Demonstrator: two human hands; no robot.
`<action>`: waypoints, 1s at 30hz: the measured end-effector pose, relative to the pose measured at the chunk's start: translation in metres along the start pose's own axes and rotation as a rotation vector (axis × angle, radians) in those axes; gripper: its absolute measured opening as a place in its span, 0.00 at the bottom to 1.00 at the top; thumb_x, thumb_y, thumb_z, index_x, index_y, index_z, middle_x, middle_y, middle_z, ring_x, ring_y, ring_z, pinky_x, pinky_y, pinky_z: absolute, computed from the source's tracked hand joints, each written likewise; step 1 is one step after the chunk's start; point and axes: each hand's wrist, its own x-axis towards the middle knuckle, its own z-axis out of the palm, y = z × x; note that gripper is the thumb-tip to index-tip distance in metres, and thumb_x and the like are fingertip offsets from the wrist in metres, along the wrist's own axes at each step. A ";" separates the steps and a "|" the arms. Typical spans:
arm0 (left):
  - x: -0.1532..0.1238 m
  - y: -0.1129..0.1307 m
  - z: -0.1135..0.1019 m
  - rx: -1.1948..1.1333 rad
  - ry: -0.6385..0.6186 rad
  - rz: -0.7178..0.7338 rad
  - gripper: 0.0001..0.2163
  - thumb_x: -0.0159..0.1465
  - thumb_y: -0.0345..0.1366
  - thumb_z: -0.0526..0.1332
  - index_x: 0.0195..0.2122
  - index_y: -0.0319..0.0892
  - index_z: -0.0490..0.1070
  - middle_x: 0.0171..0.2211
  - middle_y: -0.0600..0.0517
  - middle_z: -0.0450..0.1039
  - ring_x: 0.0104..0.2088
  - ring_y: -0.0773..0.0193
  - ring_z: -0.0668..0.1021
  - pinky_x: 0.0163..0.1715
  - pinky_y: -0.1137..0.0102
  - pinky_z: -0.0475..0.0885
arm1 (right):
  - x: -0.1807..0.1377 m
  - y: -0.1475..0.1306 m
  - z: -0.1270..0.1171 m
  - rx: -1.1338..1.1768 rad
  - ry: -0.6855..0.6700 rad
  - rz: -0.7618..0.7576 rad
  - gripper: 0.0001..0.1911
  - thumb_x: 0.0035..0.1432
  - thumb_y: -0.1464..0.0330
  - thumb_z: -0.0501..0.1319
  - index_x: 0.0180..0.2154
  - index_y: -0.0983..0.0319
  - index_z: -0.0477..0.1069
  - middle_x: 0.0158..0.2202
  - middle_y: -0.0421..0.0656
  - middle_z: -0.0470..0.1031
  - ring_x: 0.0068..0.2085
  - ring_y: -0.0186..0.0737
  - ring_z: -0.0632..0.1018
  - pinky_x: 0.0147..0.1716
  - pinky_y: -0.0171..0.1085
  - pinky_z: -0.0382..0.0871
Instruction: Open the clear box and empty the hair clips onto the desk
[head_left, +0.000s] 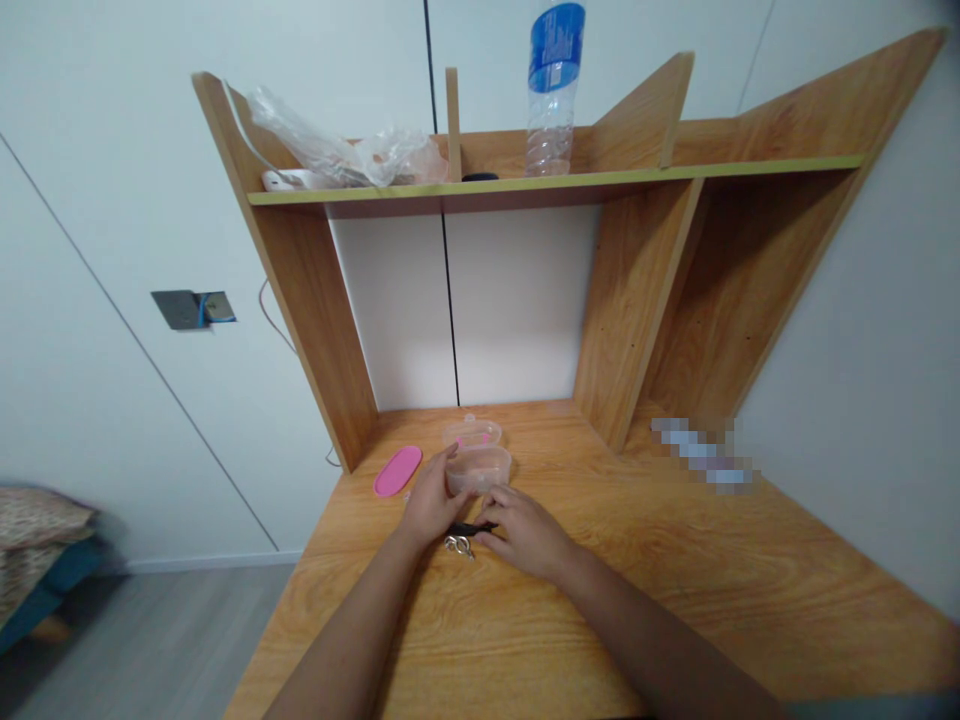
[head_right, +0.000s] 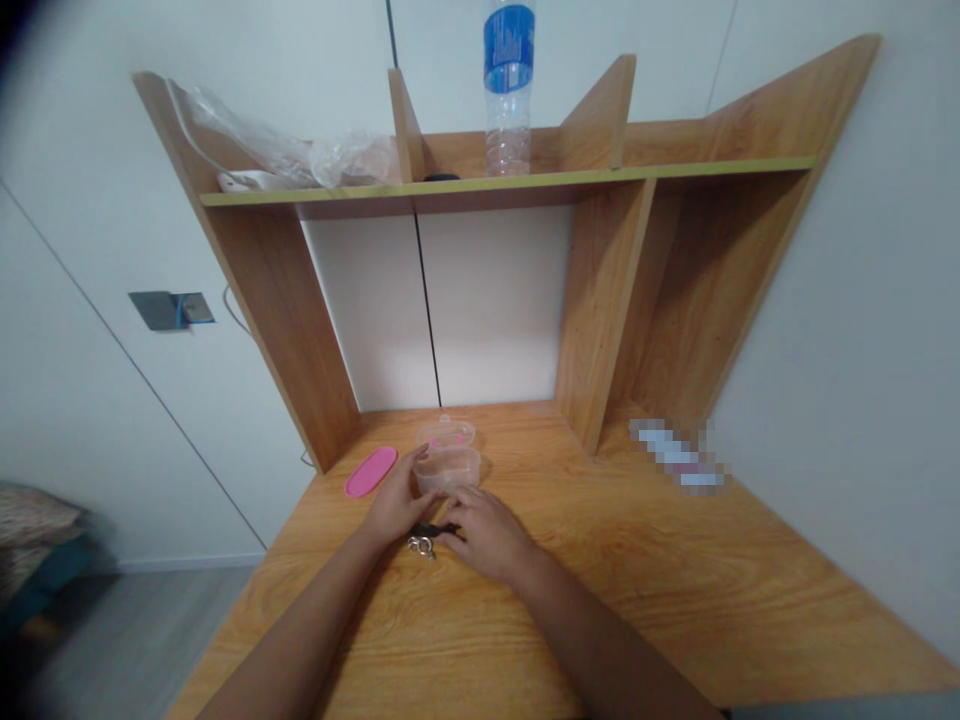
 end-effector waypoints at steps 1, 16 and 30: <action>0.000 0.000 0.000 0.001 0.000 -0.004 0.35 0.58 0.36 0.69 0.66 0.44 0.57 0.60 0.42 0.68 0.60 0.49 0.71 0.60 0.50 0.66 | 0.000 0.001 0.000 0.008 0.001 -0.005 0.06 0.60 0.66 0.67 0.40 0.55 0.80 0.41 0.43 0.76 0.45 0.43 0.76 0.46 0.40 0.71; -0.001 0.011 -0.005 -0.021 0.058 -0.079 0.25 0.70 0.44 0.57 0.65 0.42 0.59 0.61 0.40 0.68 0.61 0.51 0.71 0.60 0.52 0.65 | 0.000 0.013 -0.002 0.086 0.101 0.067 0.05 0.67 0.67 0.58 0.40 0.58 0.73 0.39 0.43 0.76 0.42 0.43 0.76 0.44 0.40 0.71; 0.003 0.032 -0.023 0.010 0.256 0.031 0.15 0.71 0.41 0.53 0.54 0.43 0.70 0.50 0.44 0.71 0.51 0.53 0.73 0.53 0.57 0.69 | 0.004 0.013 -0.006 0.336 0.377 0.076 0.07 0.69 0.66 0.57 0.39 0.59 0.72 0.39 0.43 0.71 0.41 0.41 0.74 0.41 0.37 0.67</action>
